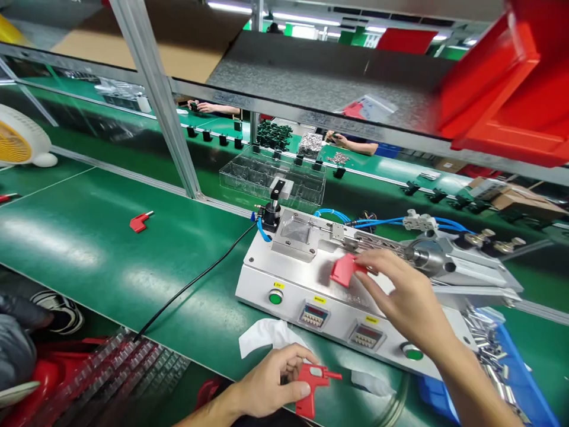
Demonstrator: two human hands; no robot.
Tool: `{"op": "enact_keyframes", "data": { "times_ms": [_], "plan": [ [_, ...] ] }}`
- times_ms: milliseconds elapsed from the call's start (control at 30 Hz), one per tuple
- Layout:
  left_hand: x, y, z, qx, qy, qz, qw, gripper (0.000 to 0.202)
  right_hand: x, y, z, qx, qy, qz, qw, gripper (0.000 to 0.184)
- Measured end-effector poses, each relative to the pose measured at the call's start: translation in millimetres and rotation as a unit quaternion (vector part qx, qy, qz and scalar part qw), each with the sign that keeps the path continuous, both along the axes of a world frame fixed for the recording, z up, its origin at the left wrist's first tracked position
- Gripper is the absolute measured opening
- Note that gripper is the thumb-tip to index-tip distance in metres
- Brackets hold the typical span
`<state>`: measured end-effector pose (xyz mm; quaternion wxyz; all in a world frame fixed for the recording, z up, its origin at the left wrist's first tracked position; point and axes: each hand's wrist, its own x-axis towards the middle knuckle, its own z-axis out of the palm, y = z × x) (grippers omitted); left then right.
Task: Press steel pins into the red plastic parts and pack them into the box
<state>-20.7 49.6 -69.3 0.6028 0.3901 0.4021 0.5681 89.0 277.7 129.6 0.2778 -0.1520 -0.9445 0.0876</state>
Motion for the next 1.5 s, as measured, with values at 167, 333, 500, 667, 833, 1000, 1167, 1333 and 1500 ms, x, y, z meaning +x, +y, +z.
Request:
{"op": "enact_keyframes", "data": {
  "times_ms": [167, 333, 500, 667, 833, 1000, 1167, 1333, 1500],
  "plan": [
    [2, -3, -1.4, -0.023, -0.017, 0.005, 1.0, 0.063, 40, 4, -31.0, 0.053, -0.036, -0.037, 0.997, 0.023],
    [-37, -6, 48.3, 0.005, 0.064, 0.072, 0.995, 0.048, 51, -7, -30.0, 0.105, 0.014, -0.053, 0.993, 0.021],
    [-111, 40, 147.4, 0.116, 0.328, 0.254, 0.902, 0.035, 72, -37, -28.6, 0.095, 0.062, -0.062, 0.992, 0.013],
    [-151, 107, 194.3, 0.08, 0.582, 0.226, 0.777, 0.036, 110, -73, -39.5, 0.076, 0.067, -0.106, 0.989, 0.009],
    [-156, 123, 204.1, 0.043, 0.691, 0.151, 0.706, 0.033, 151, -94, -60.4, 0.013, 0.075, -0.155, 0.985, 0.009],
    [-143, 121, 209.9, -0.008, 0.767, 0.12, 0.63, 0.028, 159, -94, -76.6, -0.042, 0.099, -0.177, 0.978, 0.009],
    [-128, 124, 203.5, -0.062, 0.826, 0.132, 0.545, 0.033, 149, -92, -81.4, -0.058, 0.099, -0.163, 0.98, 0.009],
    [-127, 119, 183.1, -0.017, 0.83, 0.179, 0.528, 0.035, 150, -89, -90.1, -0.007, 0.095, -0.188, 0.978, 0.014],
    [-128, 117, 177.5, 0.016, 0.816, 0.204, 0.54, 0.039, 149, -77, -101.3, 0.011, 0.071, -0.208, 0.975, 0.041]
  ]
}}
